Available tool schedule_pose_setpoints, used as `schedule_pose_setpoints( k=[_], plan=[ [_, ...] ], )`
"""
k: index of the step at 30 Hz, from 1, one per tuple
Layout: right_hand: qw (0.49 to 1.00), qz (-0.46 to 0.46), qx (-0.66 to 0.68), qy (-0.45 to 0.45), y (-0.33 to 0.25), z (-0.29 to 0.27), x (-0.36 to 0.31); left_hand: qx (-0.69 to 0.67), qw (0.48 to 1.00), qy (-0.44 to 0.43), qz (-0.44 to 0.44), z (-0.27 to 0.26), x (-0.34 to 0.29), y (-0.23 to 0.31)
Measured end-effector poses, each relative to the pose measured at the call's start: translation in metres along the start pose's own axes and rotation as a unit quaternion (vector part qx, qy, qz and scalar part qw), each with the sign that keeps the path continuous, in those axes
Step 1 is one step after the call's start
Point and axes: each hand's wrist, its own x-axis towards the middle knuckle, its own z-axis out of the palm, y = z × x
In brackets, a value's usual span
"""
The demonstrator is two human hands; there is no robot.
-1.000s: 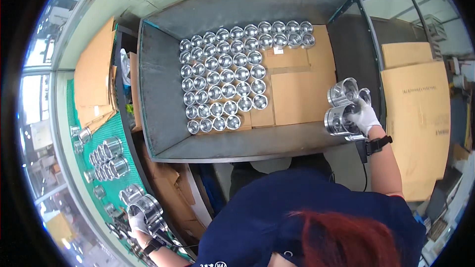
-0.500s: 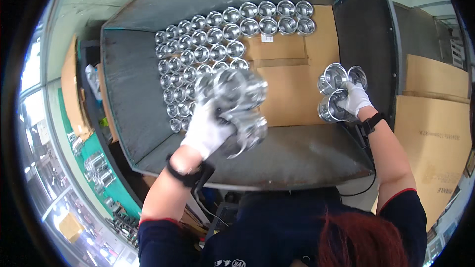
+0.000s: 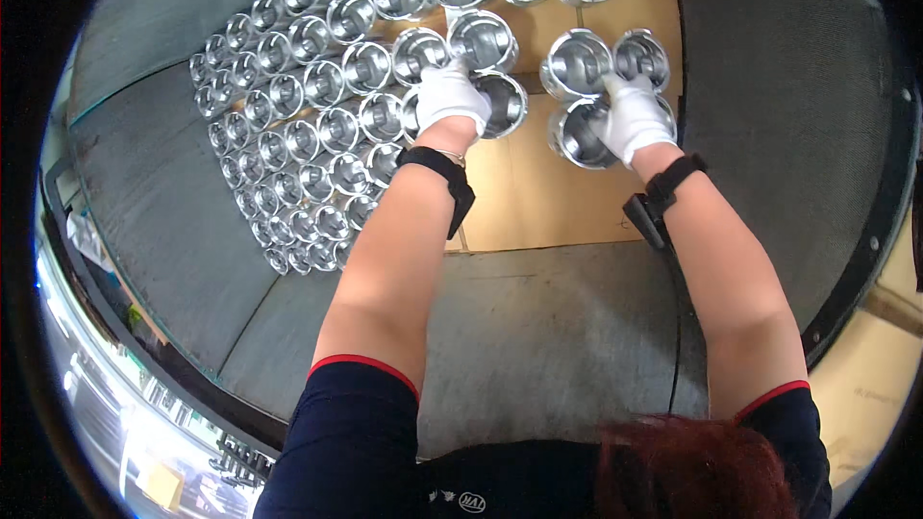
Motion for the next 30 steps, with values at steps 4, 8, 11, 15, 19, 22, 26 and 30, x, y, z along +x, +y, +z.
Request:
schedule_pose_setpoints(
  k=[4, 8, 11, 15, 19, 22, 26, 30],
  plan=[
    [1.0, 0.008, 0.021, 0.017, -0.012, 0.029, 0.033, 0.03, 0.999, 0.044, 0.01, 0.019, 0.014, -0.003],
    [0.997, 0.015, 0.021, 0.07, -0.021, 0.059, 0.063, 0.0, 0.996, 0.091, 0.004, 0.042, 0.023, -0.007],
    [0.994, 0.06, 0.032, 0.088, -0.031, 0.072, 0.065, -0.006, 0.993, 0.117, -0.001, 0.058, 0.023, -0.012],
    [0.994, 0.065, 0.02, 0.082, -0.034, 0.071, 0.064, 0.002, 0.996, 0.085, -0.012, 0.058, 0.022, -0.014],
    [0.994, 0.093, -0.01, 0.049, -0.038, 0.074, 0.065, 0.041, 0.997, 0.053, -0.029, 0.053, 0.027, -0.007],
    [0.99, 0.135, -0.034, 0.012, -0.053, 0.071, 0.065, 0.039, 0.999, -0.007, -0.018, 0.04, 0.022, -0.011],
    [0.991, 0.131, -0.018, -0.035, -0.042, 0.066, 0.067, -0.036, 0.996, 0.065, 0.048, 0.012, -0.009, -0.031],
    [0.99, 0.026, 0.104, 0.096, -0.035, 0.034, 0.012, -0.121, 0.976, 0.128, 0.131, -0.073, -0.094, -0.099]
  ],
)
